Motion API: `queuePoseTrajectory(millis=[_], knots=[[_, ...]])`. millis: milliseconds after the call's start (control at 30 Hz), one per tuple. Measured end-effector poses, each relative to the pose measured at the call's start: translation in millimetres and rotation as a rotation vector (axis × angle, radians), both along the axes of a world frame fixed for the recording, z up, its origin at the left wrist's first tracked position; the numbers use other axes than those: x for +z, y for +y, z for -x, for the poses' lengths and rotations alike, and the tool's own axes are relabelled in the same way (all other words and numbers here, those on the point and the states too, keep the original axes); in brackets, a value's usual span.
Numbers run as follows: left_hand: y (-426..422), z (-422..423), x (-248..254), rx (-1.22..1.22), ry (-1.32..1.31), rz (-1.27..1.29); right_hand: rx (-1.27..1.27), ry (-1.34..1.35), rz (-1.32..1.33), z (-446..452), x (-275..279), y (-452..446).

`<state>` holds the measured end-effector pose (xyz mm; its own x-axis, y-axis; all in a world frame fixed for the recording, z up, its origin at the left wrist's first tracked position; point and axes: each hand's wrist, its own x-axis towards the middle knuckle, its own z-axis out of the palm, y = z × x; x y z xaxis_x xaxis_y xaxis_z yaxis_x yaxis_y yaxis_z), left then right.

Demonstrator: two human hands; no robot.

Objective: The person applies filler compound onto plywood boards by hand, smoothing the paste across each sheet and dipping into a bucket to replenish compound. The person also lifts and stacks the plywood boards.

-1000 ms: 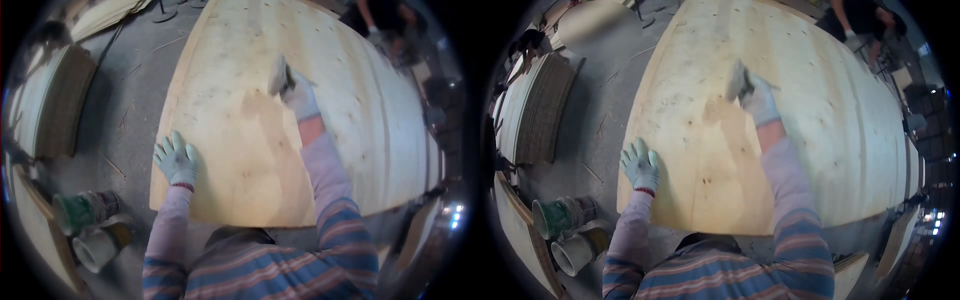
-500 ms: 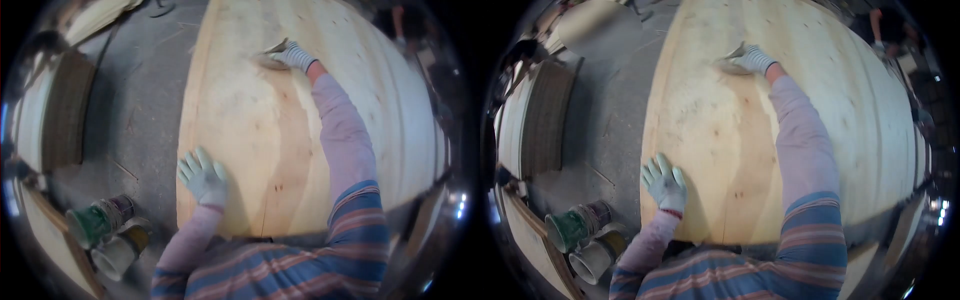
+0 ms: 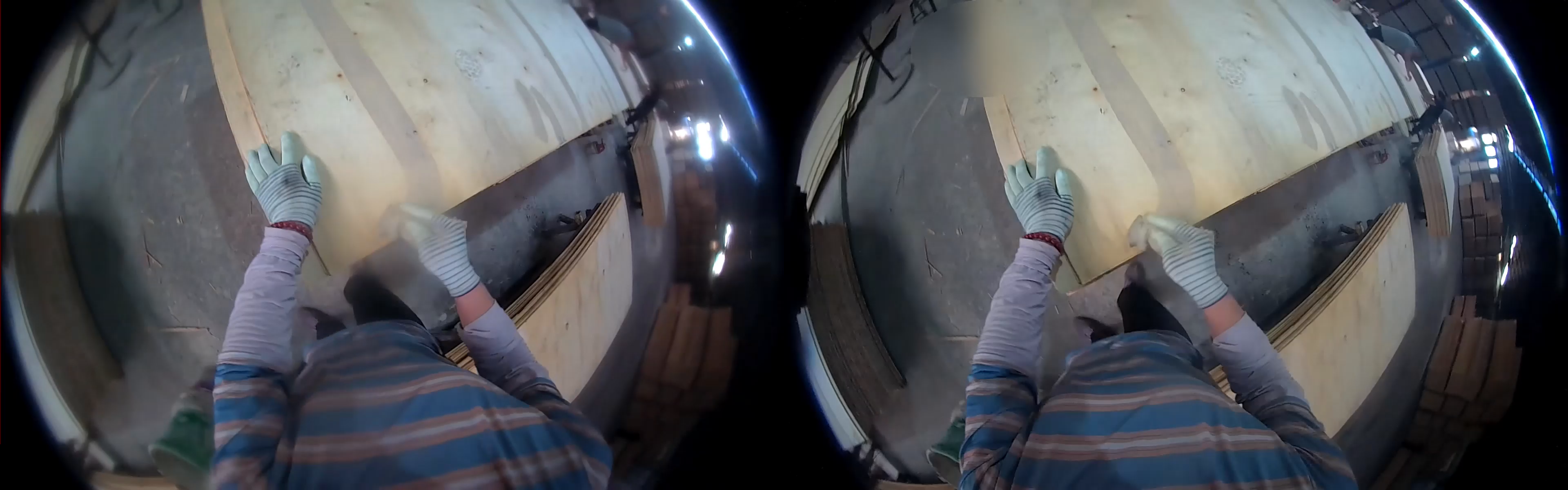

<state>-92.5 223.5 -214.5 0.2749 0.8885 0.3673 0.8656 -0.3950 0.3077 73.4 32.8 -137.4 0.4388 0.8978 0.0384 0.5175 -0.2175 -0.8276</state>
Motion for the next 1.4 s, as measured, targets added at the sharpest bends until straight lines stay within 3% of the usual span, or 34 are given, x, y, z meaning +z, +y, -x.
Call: queuePoseTrajectory(millis=[33, 67, 167, 233, 333, 433, 467, 533, 600, 633, 667, 700, 733, 800, 833, 900, 933, 1000, 1133, 1233, 1267, 1333, 1400], knots=[[2, 1, -1, 0.000, -0.009, 0.002, -0.130, 0.280, 0.058, 6, 0, 3], [2, 1, 2, -0.002, -0.045, 0.028, -0.152, 0.638, -0.051, -8, -3, 6], [4, -4, 2, 0.030, -0.047, 0.069, -0.172, 0.871, -0.229, -26, -8, 43], [7, -3, 3, 0.024, -0.050, 0.080, -0.164, -0.478, 0.015, -64, -60, 77], [1, -1, 5, 0.033, -0.039, 0.064, 0.259, -0.012, 0.135, -60, -14, 141], [-2, 2, 15, -0.025, -0.003, -0.032, 0.376, 0.283, 0.435, -44, 2, 107], [9, 8, -14, -0.054, -0.375, 0.088, 0.439, 0.295, 0.309, -44, -20, 84], [9, 16, -48, -0.228, -0.872, 0.370, 0.548, -0.104, 0.149, -35, -20, 32], [5, 22, -60, -0.407, -0.996, 0.554, 0.255, 0.098, 0.218, -18, -29, -28], [2, 9, -28, -0.371, -0.739, 0.445, 0.122, 0.130, 0.094, -9, -66, -64], [-4, -2, 4, -0.326, -0.490, 0.327, -0.061, 0.556, 0.051, 8, -88, -109], [-31, -17, 43, -0.433, -0.308, 0.192, -0.092, 1.028, -0.281, 44, -113, -152], [-59, -40, 60, -0.601, -0.451, 0.199, -0.082, 1.500, -0.617, 83, -137, -194], [-134, -78, 69, -1.018, -0.475, 0.158, -0.891, 1.599, -0.747, 167, -144, -266], [-170, -91, 77, -1.216, -0.483, 0.116, -1.017, 1.637, -0.890, 207, -162, -297], [-252, -110, 94, -1.565, -0.438, 0.291, -1.248, 1.646, -1.208, 287, -196, -359], [-282, -129, 77, -1.732, -0.385, 0.310, -1.257, 1.525, -1.415, 310, -173, -377], [-350, -160, 27, -2.005, -0.255, 0.311, -1.575, 1.138, -1.606, 327, -110, -389], [-502, -188, -63, -2.453, 0.138, 0.094, -2.082, 0.603, -1.825, 362, -147, -436], [-590, -187, -113, -2.620, 0.242, 0.035, -2.152, 0.402, -1.806, 349, -155, -469], [-621, -191, -123, -2.619, 0.400, -0.048, -2.221, 0.340, -1.733, 342, -173, -483], [-682, -204, -152, -2.566, 0.725, -0.210, -2.591, 0.449, -1.735, 298, -188, -529], [-730, -252, -217, -2.614, 0.470, -0.328, -2.867, 0.553, -1.611, 236, -191, -586]])
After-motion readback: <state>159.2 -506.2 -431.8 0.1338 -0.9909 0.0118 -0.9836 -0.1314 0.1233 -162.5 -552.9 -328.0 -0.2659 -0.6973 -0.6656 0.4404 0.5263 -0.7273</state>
